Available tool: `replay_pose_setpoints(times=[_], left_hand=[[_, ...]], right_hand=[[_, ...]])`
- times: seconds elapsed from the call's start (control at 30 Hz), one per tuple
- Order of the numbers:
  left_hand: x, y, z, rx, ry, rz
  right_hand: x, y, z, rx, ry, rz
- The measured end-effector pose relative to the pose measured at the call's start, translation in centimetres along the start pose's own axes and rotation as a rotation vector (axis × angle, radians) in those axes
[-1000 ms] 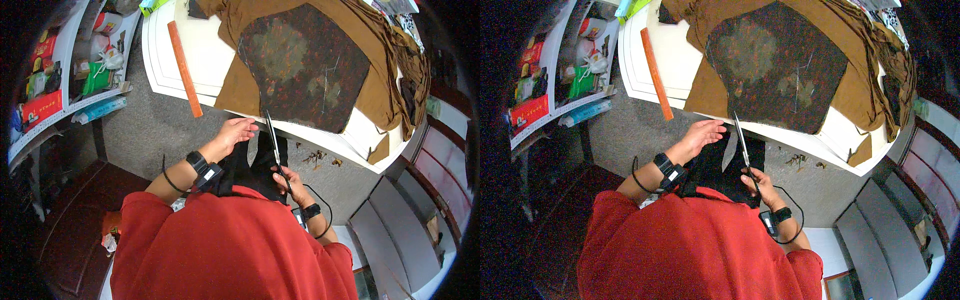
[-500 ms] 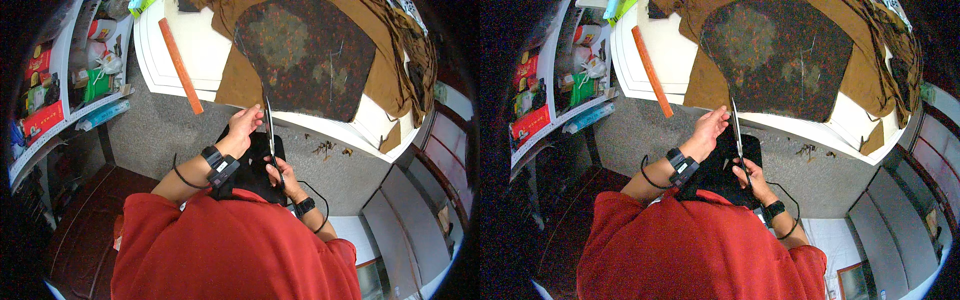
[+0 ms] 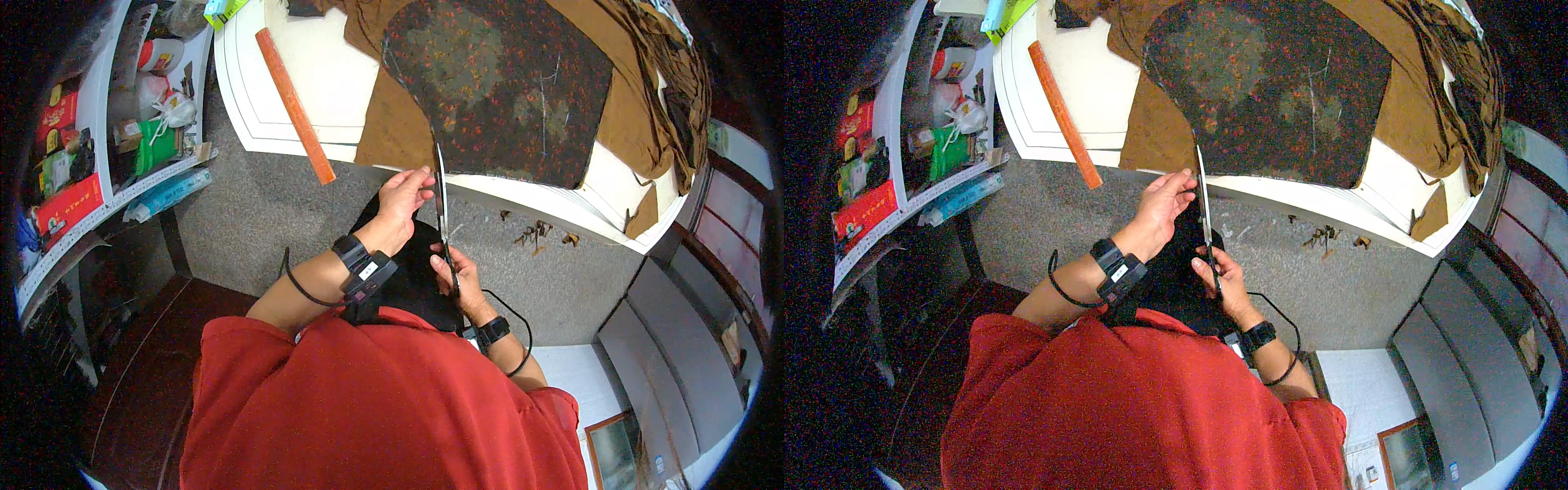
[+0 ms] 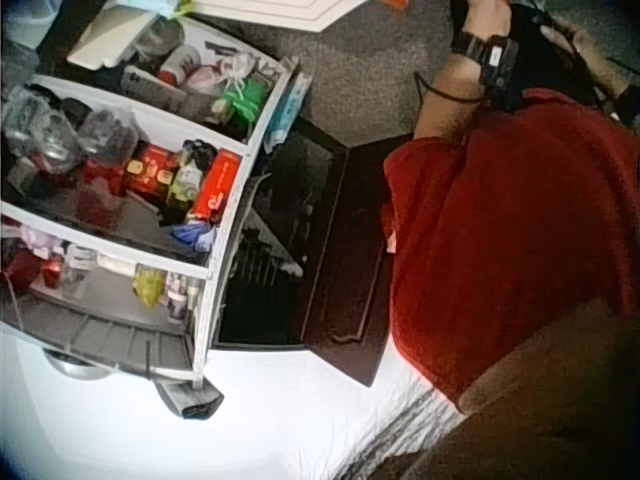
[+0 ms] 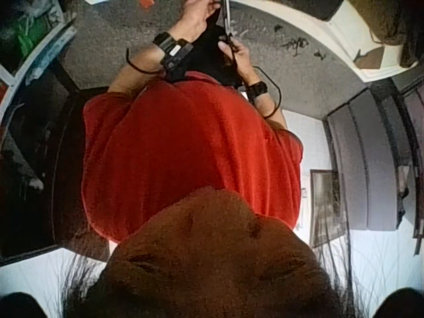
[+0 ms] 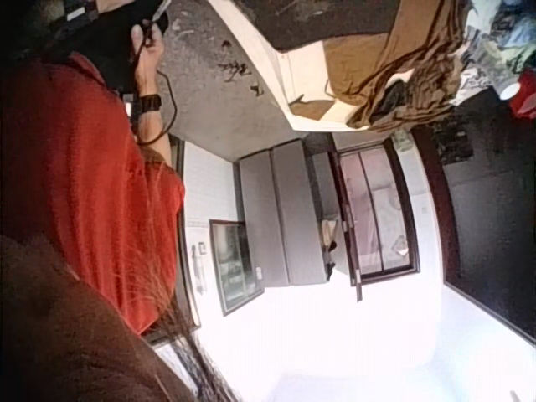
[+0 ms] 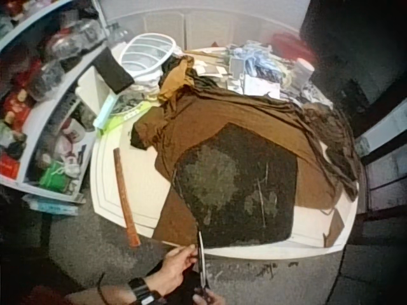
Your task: The person uses scissors to cut along the edge of a patterned fabric piece on a table. They then unfold a large brown cloth, place the cut patterned fabric onto it, and smooth it out by hand.
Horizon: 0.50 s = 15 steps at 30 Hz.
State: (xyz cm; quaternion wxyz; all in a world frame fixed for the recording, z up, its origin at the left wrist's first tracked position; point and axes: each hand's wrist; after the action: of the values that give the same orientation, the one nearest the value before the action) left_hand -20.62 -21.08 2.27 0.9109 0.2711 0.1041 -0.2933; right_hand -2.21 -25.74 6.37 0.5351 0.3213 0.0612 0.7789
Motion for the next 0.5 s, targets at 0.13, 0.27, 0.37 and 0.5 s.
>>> replay_pose_setpoints(times=[0.13, 0.27, 0.37, 0.5], left_hand=[[0.0, -0.1, -0.1, 0.018, -0.001, 0.012], [-0.1, 0.0, 0.0, 0.001, 0.011, 0.023], [0.0, -0.2, -0.2, 0.021, 0.005, 0.011], [0.0, -0.4, -0.2, 0.013, -0.018, -0.020]], right_hand=[[-0.1, 0.2, 0.1, -0.071, 0.022, 0.022], [-0.4, -0.1, 0.2, -0.083, 0.019, 0.018], [0.0, -0.3, 0.4, -0.058, 0.032, 0.076], [1.0, -0.4, 0.3, -0.044, 0.031, 0.102]])
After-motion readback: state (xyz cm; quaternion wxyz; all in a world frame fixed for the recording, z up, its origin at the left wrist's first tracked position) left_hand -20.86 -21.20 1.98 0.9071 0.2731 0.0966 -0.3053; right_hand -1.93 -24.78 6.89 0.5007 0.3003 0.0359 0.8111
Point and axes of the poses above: each hand's wrist, its own z-axis away from the middle knuckle, its own y-axis out of the palm, x = y × z, and after that the axes turned 13 degrees about x, right-handed
